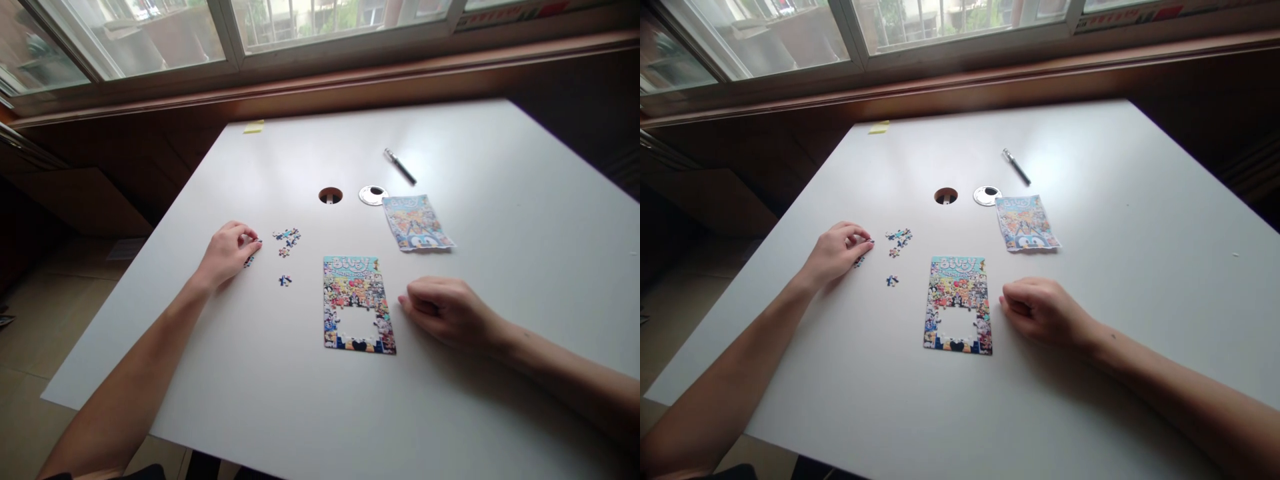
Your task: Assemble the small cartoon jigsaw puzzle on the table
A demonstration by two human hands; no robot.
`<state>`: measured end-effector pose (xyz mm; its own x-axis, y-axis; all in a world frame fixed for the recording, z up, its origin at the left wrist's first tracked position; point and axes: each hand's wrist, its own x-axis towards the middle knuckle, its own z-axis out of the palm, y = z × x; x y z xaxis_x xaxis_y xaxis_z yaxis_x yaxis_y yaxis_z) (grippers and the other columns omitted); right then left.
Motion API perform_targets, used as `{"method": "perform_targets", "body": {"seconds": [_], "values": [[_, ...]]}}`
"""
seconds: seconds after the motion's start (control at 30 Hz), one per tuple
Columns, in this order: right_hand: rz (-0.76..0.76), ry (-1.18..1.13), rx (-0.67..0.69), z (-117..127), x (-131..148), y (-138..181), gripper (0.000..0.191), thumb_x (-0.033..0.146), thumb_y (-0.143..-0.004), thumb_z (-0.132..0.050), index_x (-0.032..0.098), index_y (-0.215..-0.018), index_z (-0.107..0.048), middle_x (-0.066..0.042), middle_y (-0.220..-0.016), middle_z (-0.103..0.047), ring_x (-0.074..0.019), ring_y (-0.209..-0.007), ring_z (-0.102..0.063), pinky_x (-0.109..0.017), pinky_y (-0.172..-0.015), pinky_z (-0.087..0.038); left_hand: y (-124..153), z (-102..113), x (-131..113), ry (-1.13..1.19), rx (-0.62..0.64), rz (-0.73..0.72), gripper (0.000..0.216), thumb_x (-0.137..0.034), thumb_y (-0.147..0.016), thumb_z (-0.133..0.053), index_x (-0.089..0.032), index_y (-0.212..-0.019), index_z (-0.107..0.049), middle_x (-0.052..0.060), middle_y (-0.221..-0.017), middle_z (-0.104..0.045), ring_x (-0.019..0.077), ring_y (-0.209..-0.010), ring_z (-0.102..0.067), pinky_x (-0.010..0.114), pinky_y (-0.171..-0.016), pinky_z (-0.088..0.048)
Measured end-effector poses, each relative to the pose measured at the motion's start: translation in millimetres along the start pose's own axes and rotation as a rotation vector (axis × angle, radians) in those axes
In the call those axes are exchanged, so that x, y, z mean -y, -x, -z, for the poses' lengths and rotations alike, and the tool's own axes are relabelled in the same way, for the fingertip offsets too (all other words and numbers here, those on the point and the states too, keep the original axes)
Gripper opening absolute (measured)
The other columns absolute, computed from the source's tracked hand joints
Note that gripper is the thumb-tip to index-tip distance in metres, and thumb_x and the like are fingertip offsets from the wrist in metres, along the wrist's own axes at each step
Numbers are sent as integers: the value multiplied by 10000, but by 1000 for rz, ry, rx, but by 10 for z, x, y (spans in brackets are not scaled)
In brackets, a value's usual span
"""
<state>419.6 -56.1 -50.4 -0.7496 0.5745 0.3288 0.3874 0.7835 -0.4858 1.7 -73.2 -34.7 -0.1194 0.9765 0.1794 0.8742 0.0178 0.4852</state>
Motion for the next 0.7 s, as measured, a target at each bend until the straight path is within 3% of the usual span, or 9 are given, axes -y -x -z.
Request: {"method": "perform_targets", "body": {"seconds": [0.13, 0.27, 0.4, 0.53, 0.7], "values": [[-15, -10, 1, 3, 8, -9, 399, 117, -848, -542, 218, -653, -209, 55, -621, -214, -118, -564, -207, -264, -528, -216, 20, 21, -16, 45, 18, -16, 216, -383, -804, -691, -194, -908, -680, 45, -1053, -661, 184, -882, -627, 308, -843, -495], [-22, -17, -7, 8, 16, -15, 400, 129, -851, -544, 217, -647, -211, 54, -622, -212, -121, -570, -199, -266, -529, -216, 62, 53, -90, 100, 19, 59, 191, -369, -785, -723, -200, -868, -686, 16, -885, -699, 171, -794, -640, 315, -818, -512], [-14, -7, -23, 7, 21, -20, 398, 140, -860, -551, 215, -629, -235, 56, -605, -235, -118, -561, -210, -265, -522, -221, 160, 74, -264, 444, 15, 45, 232, -348, -787, -752, -178, -938, -708, 39, -871, -726, 189, -834, -699, 320, -816, -566], [-33, -34, -60, 51, 86, -58, 260, 185, -877, -584, 216, -686, -410, 53, -615, -366, -110, -545, -315, -243, -515, -286, 380, -5, -587, 790, 179, 28, 277, -322, -787, -780, -133, -986, -745, 85, -868, -757, 198, -759, -737, 332, -760, -628], [47, -133, -29, 108, 368, -248, 9, 198, -913, -598, 197, -920, -603, -17, -776, -579, -145, -698, -541, -267, -663, -446, 667, -188, -962, 949, 364, -24, 249, -277, -777, -805, -123, -964, -749, 84, -809, -770, 202, -718, -757, 307, -713, -665]]}}
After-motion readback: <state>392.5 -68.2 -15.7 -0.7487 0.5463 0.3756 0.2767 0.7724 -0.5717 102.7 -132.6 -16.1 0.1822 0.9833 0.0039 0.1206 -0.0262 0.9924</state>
